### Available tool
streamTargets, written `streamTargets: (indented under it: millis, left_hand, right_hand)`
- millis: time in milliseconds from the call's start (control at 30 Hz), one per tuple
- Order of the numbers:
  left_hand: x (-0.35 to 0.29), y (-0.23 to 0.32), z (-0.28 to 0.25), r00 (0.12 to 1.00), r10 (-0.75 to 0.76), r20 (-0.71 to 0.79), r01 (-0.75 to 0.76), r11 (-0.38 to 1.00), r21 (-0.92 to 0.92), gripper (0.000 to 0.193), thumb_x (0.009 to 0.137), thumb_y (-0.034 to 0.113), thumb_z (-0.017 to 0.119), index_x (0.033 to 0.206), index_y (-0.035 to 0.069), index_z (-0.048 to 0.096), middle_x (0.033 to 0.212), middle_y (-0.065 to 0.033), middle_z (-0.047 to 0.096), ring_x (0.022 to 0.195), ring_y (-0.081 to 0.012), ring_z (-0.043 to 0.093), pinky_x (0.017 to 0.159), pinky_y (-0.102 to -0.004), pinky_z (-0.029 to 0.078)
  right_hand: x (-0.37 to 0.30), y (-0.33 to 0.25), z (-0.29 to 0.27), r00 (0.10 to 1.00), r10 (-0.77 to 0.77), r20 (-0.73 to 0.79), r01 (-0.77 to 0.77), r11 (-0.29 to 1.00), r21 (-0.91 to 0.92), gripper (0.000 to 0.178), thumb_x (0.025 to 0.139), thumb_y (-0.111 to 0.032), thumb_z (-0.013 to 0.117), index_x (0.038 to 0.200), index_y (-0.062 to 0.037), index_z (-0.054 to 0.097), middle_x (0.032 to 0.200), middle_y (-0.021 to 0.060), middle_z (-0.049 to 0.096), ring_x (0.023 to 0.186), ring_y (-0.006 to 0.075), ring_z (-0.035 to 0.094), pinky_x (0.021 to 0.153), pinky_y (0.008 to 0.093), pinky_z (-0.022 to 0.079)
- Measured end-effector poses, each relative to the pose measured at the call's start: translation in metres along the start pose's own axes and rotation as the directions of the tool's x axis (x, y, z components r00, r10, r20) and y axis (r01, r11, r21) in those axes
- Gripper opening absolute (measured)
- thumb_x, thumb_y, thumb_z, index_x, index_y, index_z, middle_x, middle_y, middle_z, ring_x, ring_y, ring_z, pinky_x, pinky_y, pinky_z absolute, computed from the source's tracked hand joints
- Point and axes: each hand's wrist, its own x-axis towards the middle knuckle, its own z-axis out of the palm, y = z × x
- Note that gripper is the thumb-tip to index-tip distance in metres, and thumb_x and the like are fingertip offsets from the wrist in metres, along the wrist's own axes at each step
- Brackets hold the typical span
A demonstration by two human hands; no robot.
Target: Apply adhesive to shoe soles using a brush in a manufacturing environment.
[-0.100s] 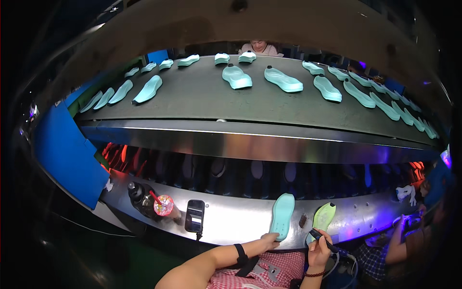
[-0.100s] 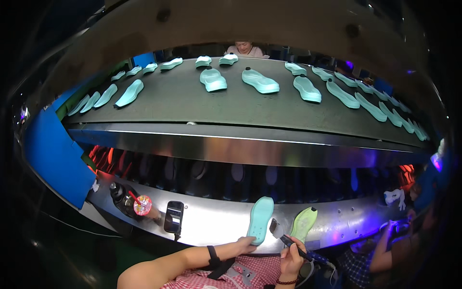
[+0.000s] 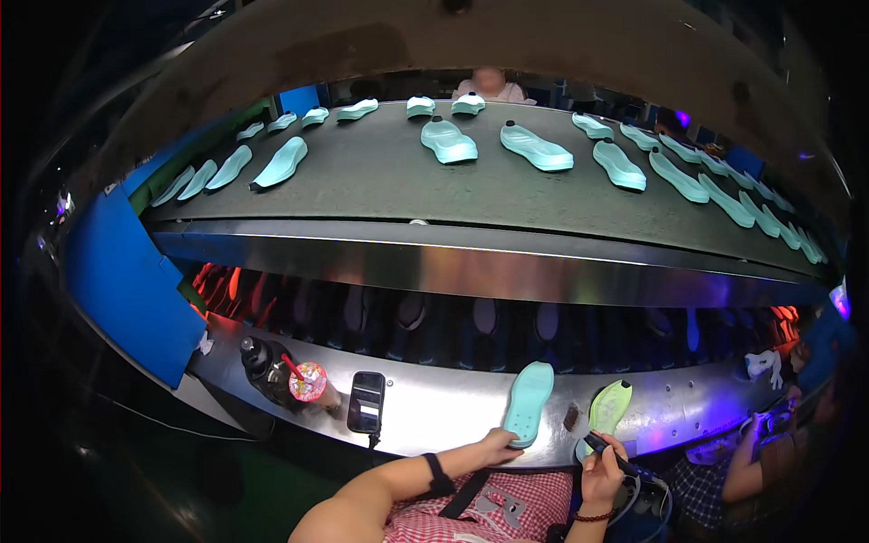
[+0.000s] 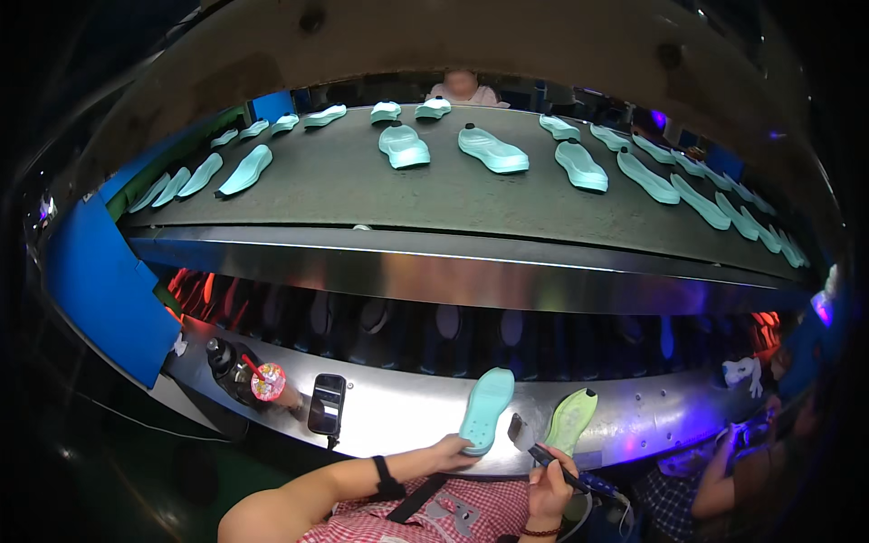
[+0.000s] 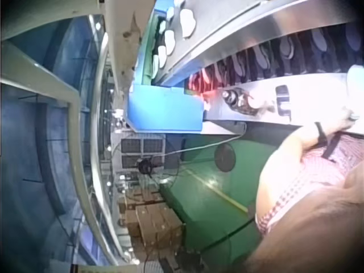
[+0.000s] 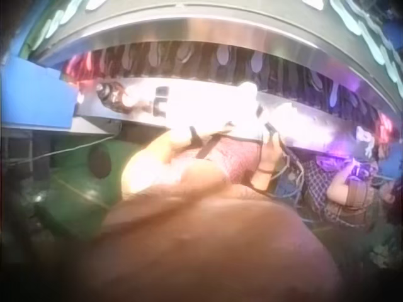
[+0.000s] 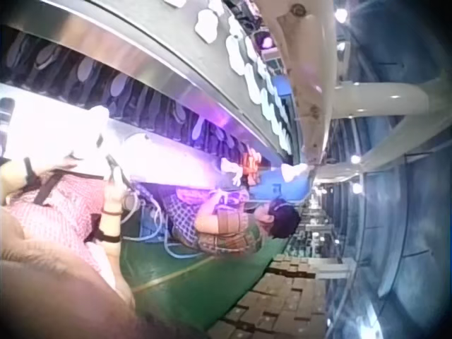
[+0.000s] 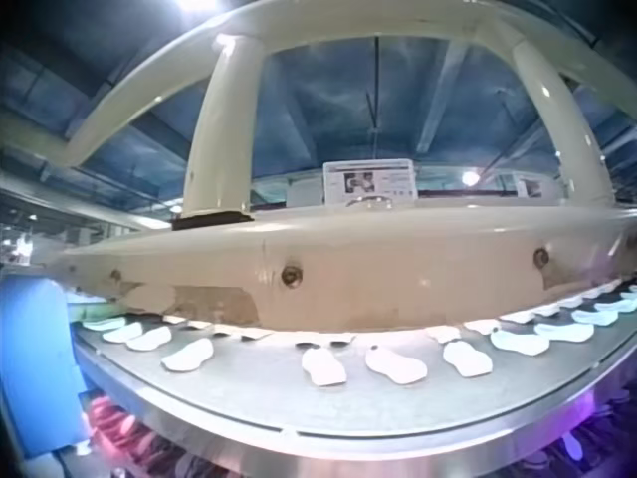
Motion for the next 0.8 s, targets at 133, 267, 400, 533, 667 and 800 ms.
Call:
streamTargets:
  millis: [133,267,400,533,667,800]
  left_hand:
    - [-0.068,0.06,-0.053,0.956,-0.191,0.223,0.289,0.754,-0.59,0.048,0.076,-0.001,0.056,0.119,-0.001,0.035,0.116,-0.0136,0.045,0.105,-0.0252,0.05,0.088,-0.0373,0.046]
    - [-0.142,0.173,-0.046,0.954,-0.139,0.264,0.242,0.879,-0.41,0.069,0.08,0.039,0.058,0.127,-0.002,0.029,0.123,-0.0163,0.043,0.109,-0.0279,0.048,0.092,-0.0394,0.041]
    - [-0.128,0.16,-0.048,0.85,0.108,0.515,0.319,0.674,-0.666,0.063,0.08,0.038,0.055,0.124,-0.002,0.034,0.122,-0.018,0.045,0.107,-0.0273,0.05,0.092,-0.04,0.041]
    - [-0.109,0.129,-0.046,0.926,0.14,0.351,0.055,0.869,-0.491,0.065,0.079,0.034,0.054,0.128,-0.002,0.029,0.126,-0.0184,0.04,0.108,-0.0313,0.048,0.093,-0.0417,0.04]
    - [-0.106,0.157,-0.011,0.908,0.317,0.274,0.037,0.59,-0.806,0.083,0.075,0.067,0.039,0.131,0.008,0.028,0.13,-0.0171,0.036,0.117,-0.0354,0.038,0.096,-0.0493,0.033]
    - [-0.103,0.149,-0.006,0.883,0.313,0.35,0.174,0.476,-0.862,0.096,0.068,0.08,0.017,0.133,0.009,0.027,0.13,-0.0159,0.036,0.117,-0.0374,0.036,0.097,-0.0537,0.029]
  right_hand:
    - [-0.006,-0.011,0.002,0.99,-0.06,0.124,0.061,0.998,-0.004,0.028,0.081,-0.01,0.056,0.105,0.0028,0.048,0.103,0.0204,0.056,0.075,0.0202,0.056,0.06,0.0251,0.044]
    - [-0.01,-0.007,0.009,0.995,-0.005,0.1,0.015,0.995,-0.1,0.031,0.072,0.004,0.06,0.101,0.0044,0.052,0.1,0.0221,0.057,0.076,0.0211,0.057,0.064,0.0265,0.047]
    - [0.003,0.015,0.032,0.978,0.044,0.203,-0.008,0.985,-0.173,0.025,0.069,0.009,0.058,0.094,0.0048,0.057,0.094,0.021,0.06,0.084,0.025,0.06,0.079,0.0321,0.047]
    - [0.019,0.032,0.053,0.962,0.206,0.18,-0.15,0.946,-0.287,0.022,0.071,0.007,0.059,0.093,0.005,0.058,0.093,0.0176,0.061,0.087,0.0228,0.06,0.082,0.0309,0.045]
    - [0.034,0.036,0.072,0.953,0.255,0.164,-0.158,0.88,-0.449,0.02,0.073,0.001,0.062,0.093,0.0048,0.06,0.09,0.0117,0.063,0.082,0.0158,0.059,0.077,0.0255,0.046]
    - [0.055,0.045,0.077,0.988,0.124,0.086,-0.074,0.893,-0.444,0.019,0.074,0.0,0.063,0.093,0.0046,0.061,0.086,0.0089,0.063,0.08,0.0133,0.059,0.074,0.0226,0.046]
